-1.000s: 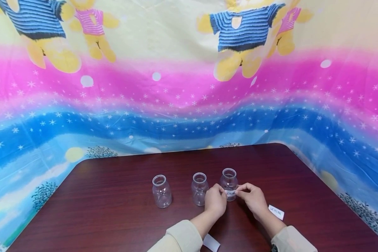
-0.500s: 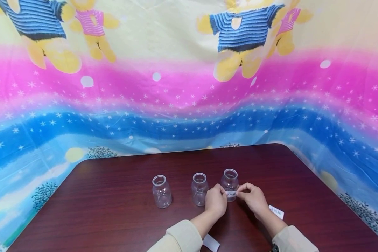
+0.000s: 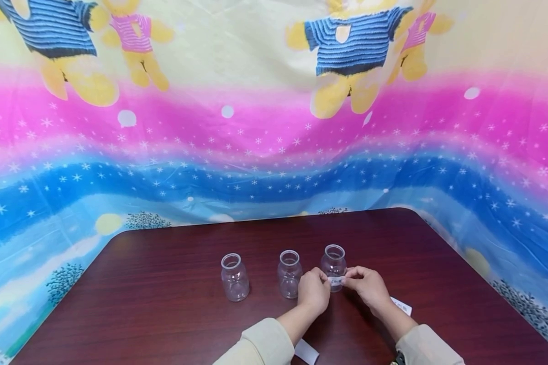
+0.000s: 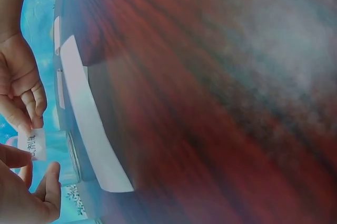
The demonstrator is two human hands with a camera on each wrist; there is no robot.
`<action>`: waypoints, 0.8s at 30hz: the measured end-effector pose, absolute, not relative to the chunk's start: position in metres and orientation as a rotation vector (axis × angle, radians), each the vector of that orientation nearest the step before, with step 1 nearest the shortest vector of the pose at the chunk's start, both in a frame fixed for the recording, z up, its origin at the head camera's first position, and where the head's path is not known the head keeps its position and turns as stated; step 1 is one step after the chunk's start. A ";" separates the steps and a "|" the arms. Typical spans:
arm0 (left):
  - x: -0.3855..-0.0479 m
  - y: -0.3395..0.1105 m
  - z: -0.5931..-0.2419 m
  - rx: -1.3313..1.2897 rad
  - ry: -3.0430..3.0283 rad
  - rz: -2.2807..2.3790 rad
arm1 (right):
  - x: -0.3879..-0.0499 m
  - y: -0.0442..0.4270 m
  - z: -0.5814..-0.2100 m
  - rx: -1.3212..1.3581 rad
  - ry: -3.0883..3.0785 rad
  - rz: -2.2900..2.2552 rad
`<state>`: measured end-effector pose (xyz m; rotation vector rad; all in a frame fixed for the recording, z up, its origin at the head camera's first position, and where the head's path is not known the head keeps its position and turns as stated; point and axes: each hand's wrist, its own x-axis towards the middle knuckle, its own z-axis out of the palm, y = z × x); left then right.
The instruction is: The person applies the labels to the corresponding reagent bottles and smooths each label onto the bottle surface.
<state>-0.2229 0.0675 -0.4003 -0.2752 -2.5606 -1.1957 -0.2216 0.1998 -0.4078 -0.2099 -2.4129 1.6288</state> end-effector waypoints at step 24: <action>-0.225 0.067 -0.401 -0.347 -2.555 -1.229 | -0.226 0.207 -0.406 -0.052 -2.515 1.547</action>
